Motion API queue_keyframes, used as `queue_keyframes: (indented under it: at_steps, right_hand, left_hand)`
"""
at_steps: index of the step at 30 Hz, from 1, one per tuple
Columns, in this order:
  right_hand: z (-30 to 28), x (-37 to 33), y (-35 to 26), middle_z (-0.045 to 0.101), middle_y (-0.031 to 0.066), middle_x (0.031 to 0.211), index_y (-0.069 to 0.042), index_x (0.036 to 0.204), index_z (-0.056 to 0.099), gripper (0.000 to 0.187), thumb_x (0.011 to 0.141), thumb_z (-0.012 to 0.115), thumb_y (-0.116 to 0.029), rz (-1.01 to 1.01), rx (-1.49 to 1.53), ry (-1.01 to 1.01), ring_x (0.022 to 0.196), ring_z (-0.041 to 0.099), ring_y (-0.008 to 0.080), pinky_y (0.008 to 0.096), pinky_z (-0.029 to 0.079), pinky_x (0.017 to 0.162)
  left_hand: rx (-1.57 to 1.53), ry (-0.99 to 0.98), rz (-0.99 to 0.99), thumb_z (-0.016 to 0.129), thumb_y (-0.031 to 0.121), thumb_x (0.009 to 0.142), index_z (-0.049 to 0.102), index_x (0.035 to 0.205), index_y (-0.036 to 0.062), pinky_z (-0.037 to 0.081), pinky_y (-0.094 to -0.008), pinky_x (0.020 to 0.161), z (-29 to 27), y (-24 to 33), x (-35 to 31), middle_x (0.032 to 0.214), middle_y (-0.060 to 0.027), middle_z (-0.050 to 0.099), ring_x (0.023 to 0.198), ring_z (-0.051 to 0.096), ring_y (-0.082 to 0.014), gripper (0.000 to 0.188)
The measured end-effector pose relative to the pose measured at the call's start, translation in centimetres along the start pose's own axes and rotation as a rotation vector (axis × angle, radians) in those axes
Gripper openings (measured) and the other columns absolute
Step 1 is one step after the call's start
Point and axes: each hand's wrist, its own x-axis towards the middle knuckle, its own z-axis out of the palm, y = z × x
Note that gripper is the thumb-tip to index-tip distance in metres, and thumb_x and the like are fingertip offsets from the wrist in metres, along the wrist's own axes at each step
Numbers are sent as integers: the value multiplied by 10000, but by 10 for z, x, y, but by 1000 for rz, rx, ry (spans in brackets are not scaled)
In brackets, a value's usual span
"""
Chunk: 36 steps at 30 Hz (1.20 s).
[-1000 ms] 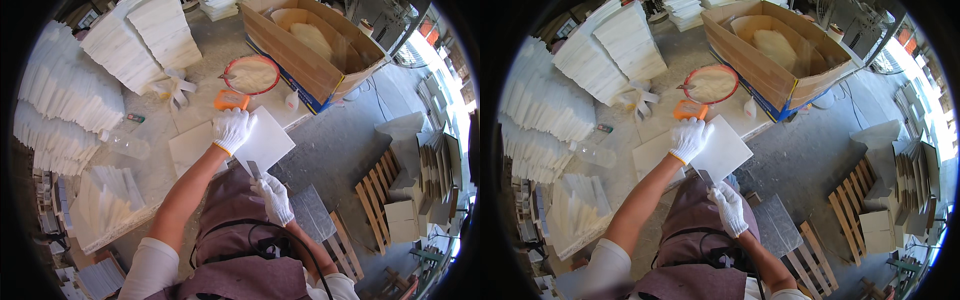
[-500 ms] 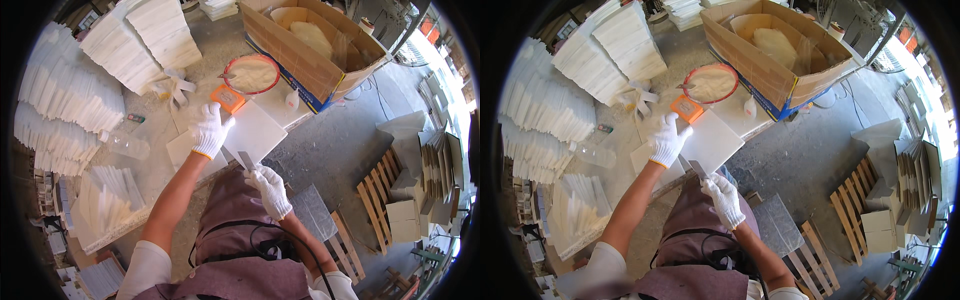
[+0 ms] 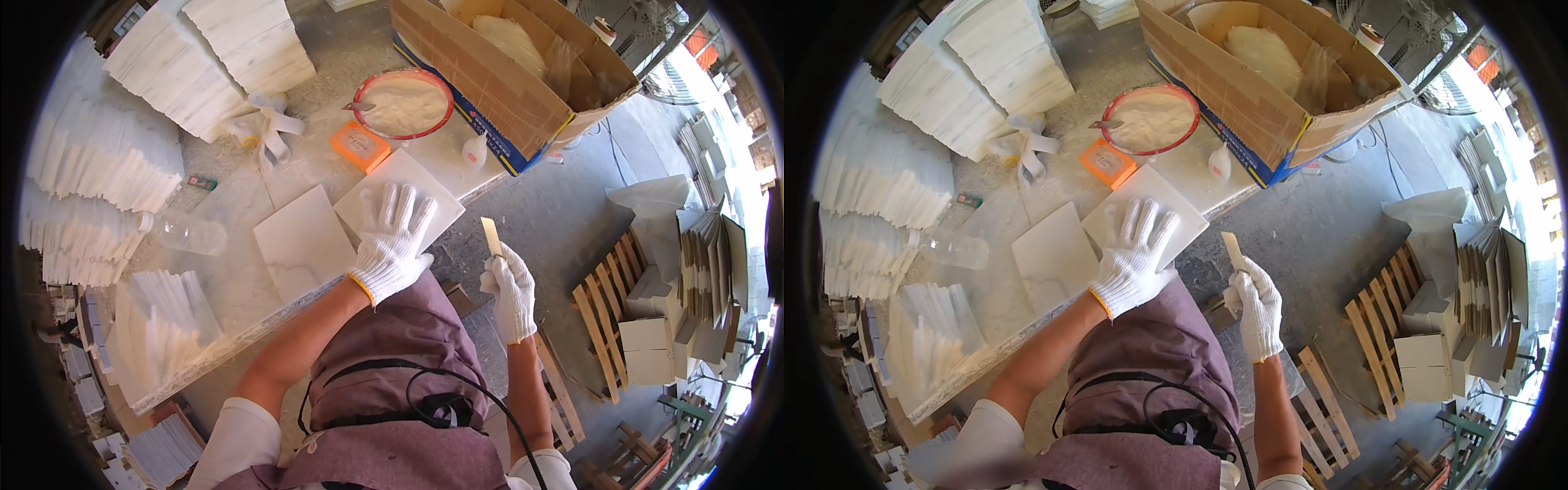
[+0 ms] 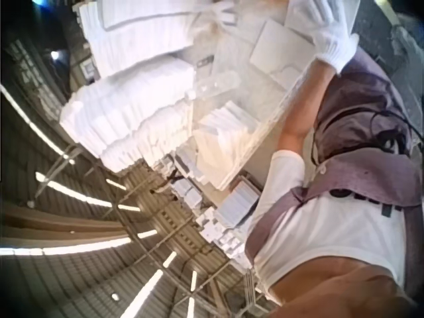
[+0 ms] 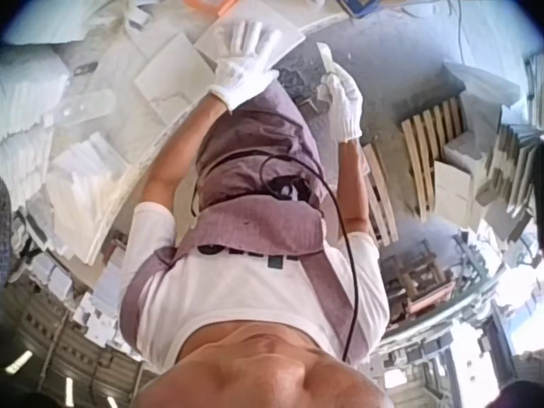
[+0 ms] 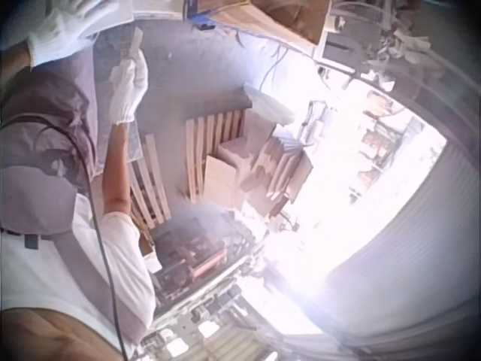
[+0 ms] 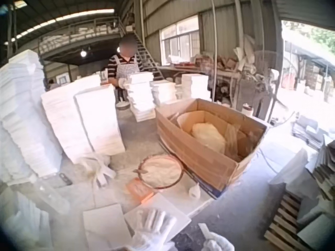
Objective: The person applies a white paste from a red-rimmed container onto the edges of white foam sheets using a small metal spatula. They handle each sheet individually, spread the paste along the edges, and place the treated sheets into a cardboard box.
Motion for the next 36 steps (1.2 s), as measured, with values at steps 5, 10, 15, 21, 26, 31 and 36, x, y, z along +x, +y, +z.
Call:
queue_keyframes:
  at_steps: [5,10,15,21,26,31,36]
  right_hand:
    - [9,38,-16,645,24,910,-17,1271,606,339,940,595,-87,-71,-346,-43,718,593,84,233,504,644]
    - [19,79,-29,674,27,906,-29,1206,655,293,919,608,-51,-152,-512,-196,706,602,85,237,513,645]
    - [30,101,-42,668,45,935,-41,1162,676,254,924,597,-79,-114,-669,-390,732,602,109,261,522,672]
    - [39,106,-48,639,45,948,-20,1161,671,258,919,595,-68,-106,-770,-396,780,612,112,258,535,712]
    - [35,97,-42,666,82,904,-48,1148,682,295,893,545,8,-233,-882,-368,691,600,137,275,506,655]
    - [40,99,-42,656,97,867,-54,1133,688,347,843,533,56,-384,-946,-358,679,605,181,292,500,641]
    - [39,89,-34,628,113,823,-61,1140,687,364,833,526,50,-446,-1025,-305,664,604,212,305,497,633]
  left_hand:
    - [-19,-35,0,766,310,707,483,1378,105,240,-644,1100,-1,-4,-4,1408,-207,438,1330,380,-435,756]
    - [-72,-32,-79,786,323,689,478,1386,101,237,-641,1104,-3,1,-18,1417,-209,435,1345,366,-433,794]
    - [-32,18,-98,781,377,702,489,1383,103,225,-650,1106,3,-4,-35,1423,-214,432,1351,366,-431,790]
    - [23,82,-69,750,380,745,534,1343,99,246,-665,1089,15,-7,-37,1401,-220,453,1324,398,-440,695]
    - [17,126,-48,750,354,745,555,1314,87,290,-666,1059,13,-9,-34,1361,-231,483,1279,443,-447,658]
    - [7,131,-16,740,343,746,548,1312,61,319,-673,1030,14,-12,-35,1329,-248,494,1253,455,-454,660]
    - [9,143,-4,728,355,749,552,1309,50,320,-678,1025,16,-13,-35,1326,-257,493,1251,450,-456,661]
